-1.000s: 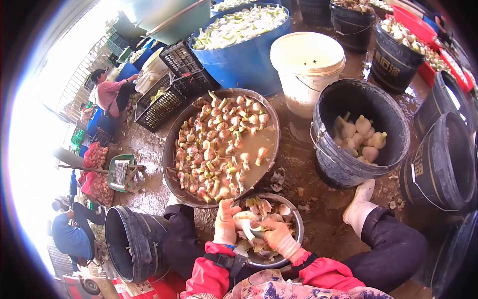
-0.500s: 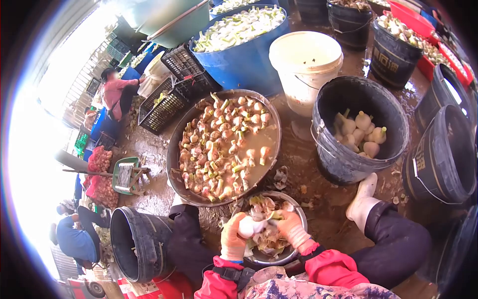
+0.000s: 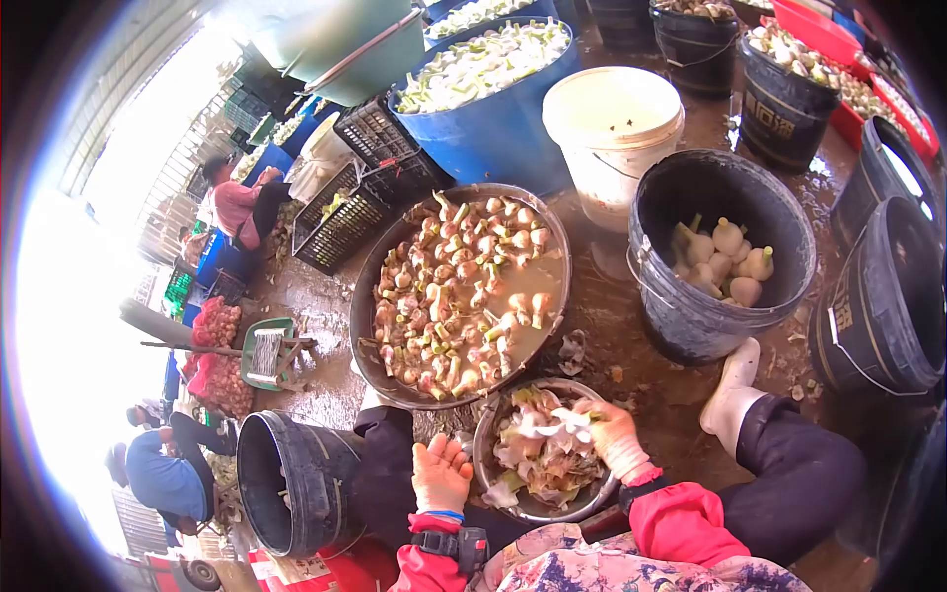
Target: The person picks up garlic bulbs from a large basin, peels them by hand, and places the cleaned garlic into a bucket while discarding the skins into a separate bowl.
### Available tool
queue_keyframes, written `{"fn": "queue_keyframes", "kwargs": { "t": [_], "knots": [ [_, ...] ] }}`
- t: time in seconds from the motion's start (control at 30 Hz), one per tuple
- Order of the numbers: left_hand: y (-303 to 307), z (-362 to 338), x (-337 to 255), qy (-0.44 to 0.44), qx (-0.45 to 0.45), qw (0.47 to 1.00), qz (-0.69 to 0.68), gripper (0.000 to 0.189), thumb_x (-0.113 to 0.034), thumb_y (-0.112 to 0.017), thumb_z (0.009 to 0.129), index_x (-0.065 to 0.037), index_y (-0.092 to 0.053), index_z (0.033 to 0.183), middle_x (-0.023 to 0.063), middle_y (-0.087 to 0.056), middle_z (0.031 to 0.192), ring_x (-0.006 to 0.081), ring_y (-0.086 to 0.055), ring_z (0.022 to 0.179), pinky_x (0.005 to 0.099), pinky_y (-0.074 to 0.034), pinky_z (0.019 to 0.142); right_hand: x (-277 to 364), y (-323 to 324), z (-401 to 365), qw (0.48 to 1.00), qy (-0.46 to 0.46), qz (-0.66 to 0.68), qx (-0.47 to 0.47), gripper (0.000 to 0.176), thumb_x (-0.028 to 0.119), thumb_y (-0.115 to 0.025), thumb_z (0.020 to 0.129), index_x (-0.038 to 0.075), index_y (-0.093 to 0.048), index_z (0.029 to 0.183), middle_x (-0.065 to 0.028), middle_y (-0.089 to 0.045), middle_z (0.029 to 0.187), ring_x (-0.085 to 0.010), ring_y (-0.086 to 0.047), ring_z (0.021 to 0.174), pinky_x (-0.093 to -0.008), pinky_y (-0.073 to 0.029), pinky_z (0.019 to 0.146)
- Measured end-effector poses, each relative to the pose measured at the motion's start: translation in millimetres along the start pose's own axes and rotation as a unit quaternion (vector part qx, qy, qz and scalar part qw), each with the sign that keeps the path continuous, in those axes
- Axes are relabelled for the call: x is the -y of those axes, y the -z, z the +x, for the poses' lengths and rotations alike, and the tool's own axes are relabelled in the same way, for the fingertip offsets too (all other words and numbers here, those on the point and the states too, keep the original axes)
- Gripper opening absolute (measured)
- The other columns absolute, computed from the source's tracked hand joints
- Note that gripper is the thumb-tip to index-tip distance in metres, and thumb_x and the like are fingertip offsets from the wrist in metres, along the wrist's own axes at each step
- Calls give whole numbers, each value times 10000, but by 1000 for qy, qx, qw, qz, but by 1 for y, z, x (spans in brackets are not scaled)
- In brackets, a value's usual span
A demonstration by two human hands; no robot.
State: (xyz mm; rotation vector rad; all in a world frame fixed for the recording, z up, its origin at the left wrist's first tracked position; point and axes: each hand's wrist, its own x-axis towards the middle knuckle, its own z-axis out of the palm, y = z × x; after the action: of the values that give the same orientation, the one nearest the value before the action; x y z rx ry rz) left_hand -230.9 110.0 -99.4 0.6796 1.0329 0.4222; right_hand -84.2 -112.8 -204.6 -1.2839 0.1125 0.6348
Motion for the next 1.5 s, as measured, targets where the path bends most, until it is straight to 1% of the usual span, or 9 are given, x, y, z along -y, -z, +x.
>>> {"fn": "queue_keyframes", "kwargs": {
  "t": [0.2,0.3,0.5,0.63,0.77,0.87,1.1,1.3,1.5],
  "knots": [
    [-29,26,36,29,75,956,282,347,-291,-596,882,-75,-584,1154,47,-596,876,183,-580,750,334,-501,691,17,-8,-14,996,-38,-64,58,137,16,-654,798,50,-698,923,-23,-679,834,-119,-605,742,-261,-481,661],
    [-25,75,66,-262,163,641,703,351,-222,-621,808,-114,-634,1142,112,-645,1005,266,-628,861,359,-498,781,29,11,1,990,-20,128,-55,193,-91,-600,788,15,-669,934,-58,-663,861,-137,-616,687,-246,-479,566],
    [-68,94,100,-253,83,291,919,489,-358,-700,726,-225,-591,1184,120,-576,1201,337,-587,1036,437,-471,815,50,15,-2,976,-27,213,-40,240,-79,-540,807,32,-679,969,-31,-663,870,-112,-615,702,-233,-480,573],
    [-53,130,104,-195,89,268,939,471,-390,-704,708,-215,-621,1138,118,-629,1112,326,-614,981,419,-475,793,49,7,-1,979,-45,189,-57,240,-106,-581,786,-6,-653,993,-87,-653,938,-171,-628,749,-246,-492,580],
    [-49,93,61,-214,137,464,849,248,-335,-712,683,-168,-721,867,98,-674,891,308,-635,847,420,-479,758,30,13,3,980,-60,187,-44,389,-37,-604,793,48,-592,1172,-75,-671,980,-154,-633,785,-261,-499,644],
    [-54,46,27,-421,171,525,719,181,-177,-739,661,-123,-711,832,80,-663,827,294,-613,815,410,-476,745,9,11,2,845,134,-509,94,419,125,-648,768,175,-600,1181,-105,-659,1021,-298,-631,916,-311,-492,814],
    [-59,-3,18,-395,107,606,682,163,-159,-739,648,-105,-669,785,100,-606,725,318,-589,768,424,-463,672,32,-48,-22,993,78,-54,72,365,-74,-568,839,27,-568,1190,-62,-643,1094,-139,-608,972,-269,-487,851],
    [-64,-26,26,-413,95,601,678,178,-156,-747,641,-100,-674,793,100,-612,741,318,-579,755,413,-459,698,27,-41,-21,989,101,-75,72,416,-33,-537,864,51,-514,1271,-49,-635,1104,-148,-595,1000,-264,-518,797],
    [-71,-39,23,-376,144,565,720,551,-332,-779,682,-95,-575,1135,144,-597,1074,335,-572,960,414,-464,810,86,-32,-30,972,-169,124,109,385,68,-528,886,96,-509,1269,-53,-622,1072,-161,-618,880,-286,-548,607]
  ]
}}
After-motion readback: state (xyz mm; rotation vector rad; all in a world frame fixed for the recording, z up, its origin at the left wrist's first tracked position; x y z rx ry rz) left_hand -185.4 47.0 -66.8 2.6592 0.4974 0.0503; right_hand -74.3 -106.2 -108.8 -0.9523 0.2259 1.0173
